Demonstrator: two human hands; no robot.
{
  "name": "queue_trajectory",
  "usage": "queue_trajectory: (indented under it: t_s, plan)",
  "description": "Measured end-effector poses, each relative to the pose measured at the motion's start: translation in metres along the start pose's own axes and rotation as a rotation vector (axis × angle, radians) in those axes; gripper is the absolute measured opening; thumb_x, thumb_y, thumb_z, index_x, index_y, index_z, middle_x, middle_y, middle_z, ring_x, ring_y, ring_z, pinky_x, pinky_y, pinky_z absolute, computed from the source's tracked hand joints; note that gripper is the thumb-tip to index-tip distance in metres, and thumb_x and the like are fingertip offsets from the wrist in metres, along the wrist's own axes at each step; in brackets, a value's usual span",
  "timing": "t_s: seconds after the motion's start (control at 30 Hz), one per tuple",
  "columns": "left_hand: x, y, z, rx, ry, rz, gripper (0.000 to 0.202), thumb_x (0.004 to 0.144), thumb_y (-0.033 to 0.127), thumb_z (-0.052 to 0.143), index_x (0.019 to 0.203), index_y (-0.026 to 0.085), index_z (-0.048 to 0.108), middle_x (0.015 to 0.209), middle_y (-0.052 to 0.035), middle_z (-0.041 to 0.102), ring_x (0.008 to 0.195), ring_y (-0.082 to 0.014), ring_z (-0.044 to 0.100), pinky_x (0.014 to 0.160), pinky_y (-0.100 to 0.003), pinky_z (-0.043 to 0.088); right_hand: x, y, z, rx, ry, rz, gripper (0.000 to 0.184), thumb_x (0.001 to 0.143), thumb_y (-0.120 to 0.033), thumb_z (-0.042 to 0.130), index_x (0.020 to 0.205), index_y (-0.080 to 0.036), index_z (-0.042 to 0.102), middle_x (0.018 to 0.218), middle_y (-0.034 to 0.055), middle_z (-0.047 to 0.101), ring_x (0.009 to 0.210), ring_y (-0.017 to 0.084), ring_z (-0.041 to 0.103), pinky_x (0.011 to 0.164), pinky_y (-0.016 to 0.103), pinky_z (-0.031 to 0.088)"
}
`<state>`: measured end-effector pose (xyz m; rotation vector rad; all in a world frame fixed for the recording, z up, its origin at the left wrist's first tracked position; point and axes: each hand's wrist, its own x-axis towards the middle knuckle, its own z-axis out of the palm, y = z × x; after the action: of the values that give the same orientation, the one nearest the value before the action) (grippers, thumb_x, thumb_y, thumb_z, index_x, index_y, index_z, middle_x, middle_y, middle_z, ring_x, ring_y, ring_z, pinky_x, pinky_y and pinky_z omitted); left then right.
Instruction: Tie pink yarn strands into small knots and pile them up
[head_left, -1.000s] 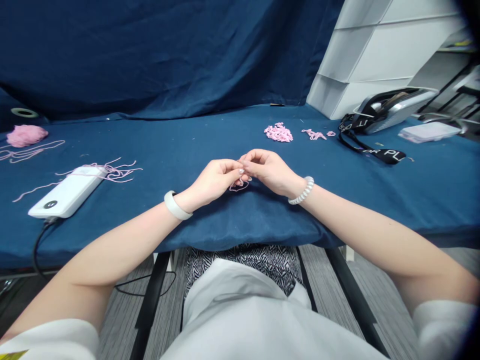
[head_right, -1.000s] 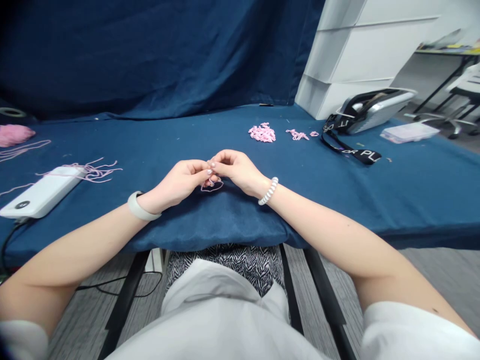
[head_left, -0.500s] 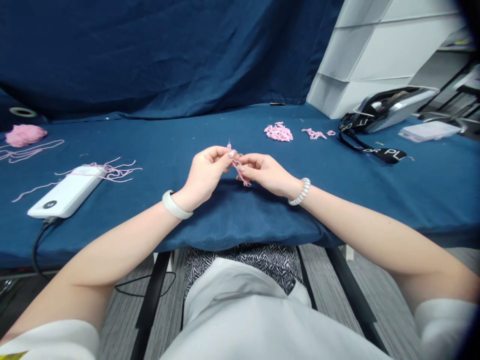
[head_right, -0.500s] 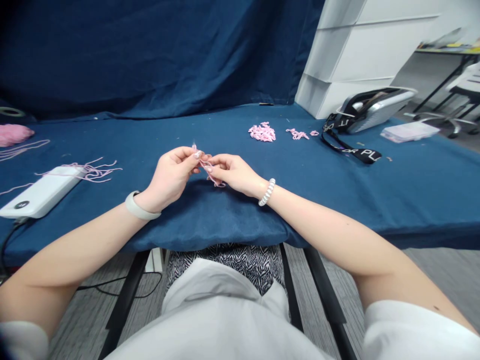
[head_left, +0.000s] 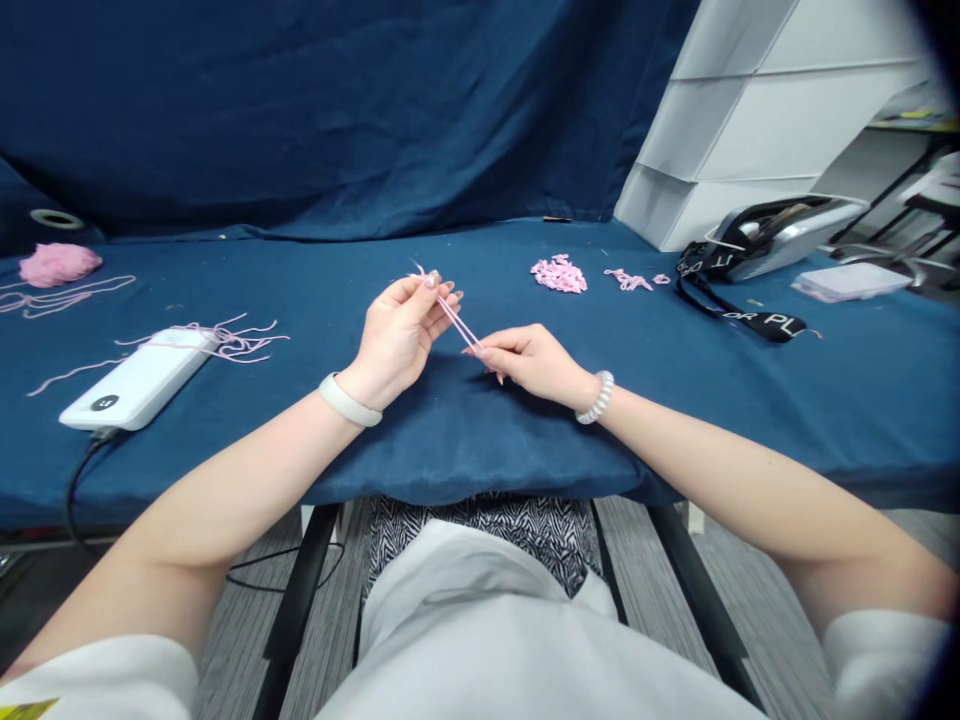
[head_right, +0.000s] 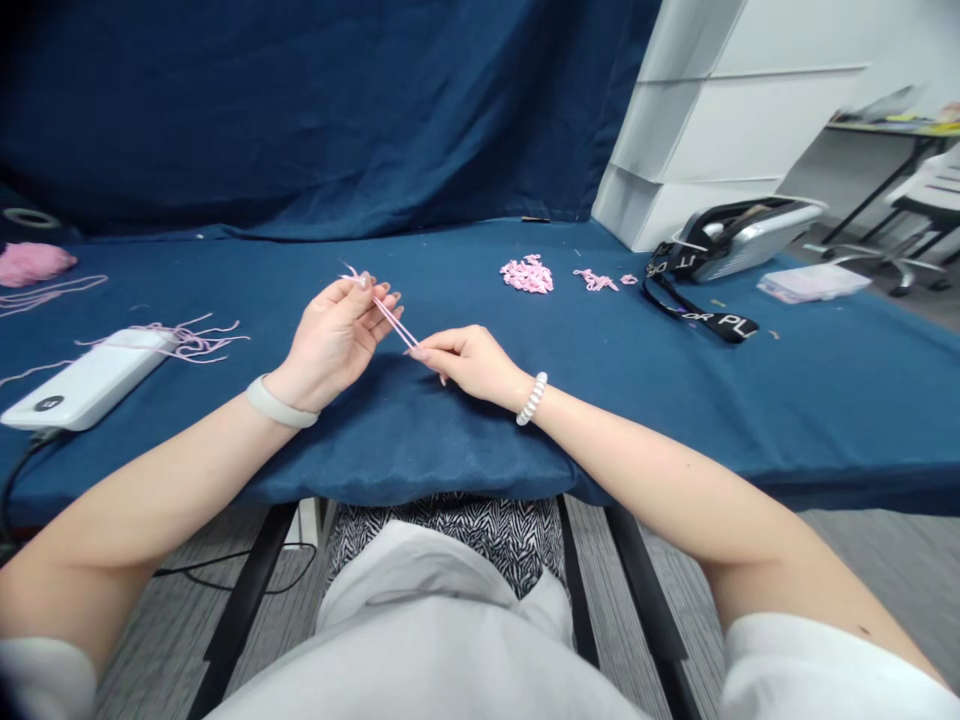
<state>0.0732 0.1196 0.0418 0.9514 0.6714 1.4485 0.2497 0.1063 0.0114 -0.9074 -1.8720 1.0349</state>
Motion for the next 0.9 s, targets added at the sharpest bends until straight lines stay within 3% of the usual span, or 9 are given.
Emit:
queue_trajectory:
  t_s: [0.1,0.2,0.27,0.37,0.57,0.73,0.9]
  plan:
    - [0.0,0.002,0.0,0.002,0.005,-0.008,0.016,0.081,0.021,0.073,0.078,0.015,0.059,0.077,0.0015,0.066,0.072,-0.0086,0.067,0.084,-0.029,0.056,-0.002,0.003,0.003,-0.211,-0.059,-0.147,0.024,0.088,-0.029,0.063,0.099,-0.013,0.077,0.076,0.0043,0.074,0.055,0.01,0.059,0.059,0.024,0.047]
    - [-0.001,0.003,0.002,0.019,0.007,-0.03,0.016,0.082,0.021,0.072,0.078,0.014,0.059,0.075,0.0024,0.064,0.07,-0.0074,0.065,0.083,-0.029,0.056,-0.004,0.003,0.001,-0.407,-0.112,-0.331,0.021,0.09,-0.025,0.063,0.101,-0.014,0.077,0.096,0.0078,0.076,0.078,0.015,0.069,0.077,0.027,0.052]
    - [-0.002,0.005,0.003,0.034,0.014,-0.042,0.017,0.082,0.022,0.073,0.077,0.014,0.058,0.074,0.0031,0.063,0.068,-0.0065,0.064,0.083,-0.028,0.056,-0.004,0.002,-0.002,-0.495,-0.138,-0.405,0.022,0.092,-0.023,0.06,0.104,-0.012,0.075,0.096,0.0092,0.076,0.084,0.016,0.07,0.081,0.027,0.051]
    - [-0.001,0.006,0.003,0.034,0.016,-0.053,0.018,0.083,0.023,0.072,0.077,0.014,0.057,0.072,0.0035,0.062,0.065,-0.0054,0.062,0.079,-0.025,0.057,-0.004,0.002,-0.004,-0.603,-0.126,-0.446,0.025,0.094,-0.023,0.056,0.106,-0.01,0.074,0.086,0.0098,0.074,0.078,0.016,0.067,0.076,0.028,0.05]
    - [0.001,0.013,0.002,0.055,0.024,-0.091,0.015,0.083,0.021,0.071,0.079,0.015,0.058,0.071,0.0045,0.061,0.051,0.0002,0.053,0.054,-0.011,0.048,0.0,0.007,-0.011,-0.545,-0.078,-0.412,0.022,0.093,-0.027,0.058,0.094,-0.014,0.076,0.082,0.0077,0.066,0.076,0.015,0.061,0.075,0.028,0.048]
    - [0.001,0.012,0.002,0.133,-0.066,-0.144,0.018,0.078,0.023,0.076,0.077,0.014,0.06,0.068,0.0035,0.06,0.048,0.0006,0.05,0.045,-0.01,0.041,0.005,0.007,-0.024,-0.295,0.018,-0.269,0.017,0.084,-0.033,0.069,0.083,-0.019,0.078,0.079,0.0048,0.067,0.072,0.014,0.059,0.073,0.03,0.048]
    - [-0.002,0.002,0.0,0.278,-0.161,-0.198,0.025,0.07,0.027,0.082,0.072,0.012,0.062,0.067,0.0004,0.063,0.046,-0.001,0.049,0.041,-0.011,0.04,0.004,0.001,-0.033,-0.142,0.14,-0.146,0.023,0.072,-0.041,0.079,0.069,-0.018,0.076,0.074,0.0054,0.068,0.068,0.015,0.059,0.068,0.03,0.047]
